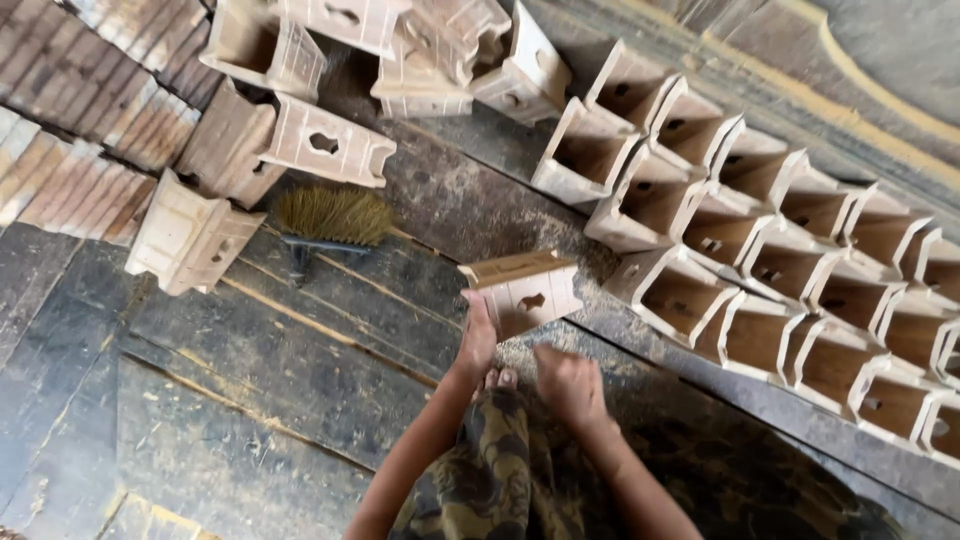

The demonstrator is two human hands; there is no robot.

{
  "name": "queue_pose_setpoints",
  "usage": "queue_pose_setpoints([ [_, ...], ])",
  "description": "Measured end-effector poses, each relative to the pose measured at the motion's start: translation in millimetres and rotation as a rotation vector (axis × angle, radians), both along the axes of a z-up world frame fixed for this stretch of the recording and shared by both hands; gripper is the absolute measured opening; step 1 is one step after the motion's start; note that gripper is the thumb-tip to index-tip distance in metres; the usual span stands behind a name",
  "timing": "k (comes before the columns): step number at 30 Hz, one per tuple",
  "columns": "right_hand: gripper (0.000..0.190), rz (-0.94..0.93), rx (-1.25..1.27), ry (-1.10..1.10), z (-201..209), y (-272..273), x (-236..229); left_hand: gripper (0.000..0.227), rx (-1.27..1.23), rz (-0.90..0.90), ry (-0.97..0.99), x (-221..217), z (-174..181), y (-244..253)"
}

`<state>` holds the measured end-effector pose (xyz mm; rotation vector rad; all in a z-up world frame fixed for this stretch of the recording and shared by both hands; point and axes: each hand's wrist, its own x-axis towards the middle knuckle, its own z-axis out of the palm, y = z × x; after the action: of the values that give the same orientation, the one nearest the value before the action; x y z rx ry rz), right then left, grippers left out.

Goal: Hand-sanding small decorative wooden boxes to smooth edges and surfaces.

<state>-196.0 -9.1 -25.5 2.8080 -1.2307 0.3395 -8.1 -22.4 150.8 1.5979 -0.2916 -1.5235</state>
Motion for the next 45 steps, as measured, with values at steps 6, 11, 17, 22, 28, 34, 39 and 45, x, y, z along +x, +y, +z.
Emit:
queue_pose_setpoints([
  [6, 0.023, -0.079, 0.459, -0.512, 91, -31, 66, 0.094, -0.127, -0.024, -0.052, 3, 68, -2],
  [11, 0.023, -0.046, 0.389, -0.503, 77, -29, 80, 0.092, -0.135, -0.046, -0.127, -8, -108, 20],
  [17, 0.025, -0.051, 0.409, -0.376, 85, -30, 80, 0.097, -0.072, -0.048, -0.125, 4, 37, 0],
  [22, 0.027, -0.003, 0.37, -0.28, 100, -41, 86, 0.1, -0.075, -0.04, -0.126, 5, 57, -6],
  [28, 0.022, 0.098, 0.334, -0.215, 93, -33, 73, 0.108, 0.005, -0.053, -0.128, 2, 16, -6],
  [34, 0.019, 0.156, 0.276, -0.123, 68, -1, 52, 0.103, 0.06, -0.014, -0.122, -6, -23, 5],
  [39, 0.027, -0.127, 1.171, 0.383, 101, 6, 50, 0.084, -0.049, -0.003, -0.057, 1, -77, 0],
  [45, 0.023, -0.011, 0.189, -0.084, 48, -28, -34, 0.055, 0.004, -0.153, -0.199, 16, -70, 5],
])
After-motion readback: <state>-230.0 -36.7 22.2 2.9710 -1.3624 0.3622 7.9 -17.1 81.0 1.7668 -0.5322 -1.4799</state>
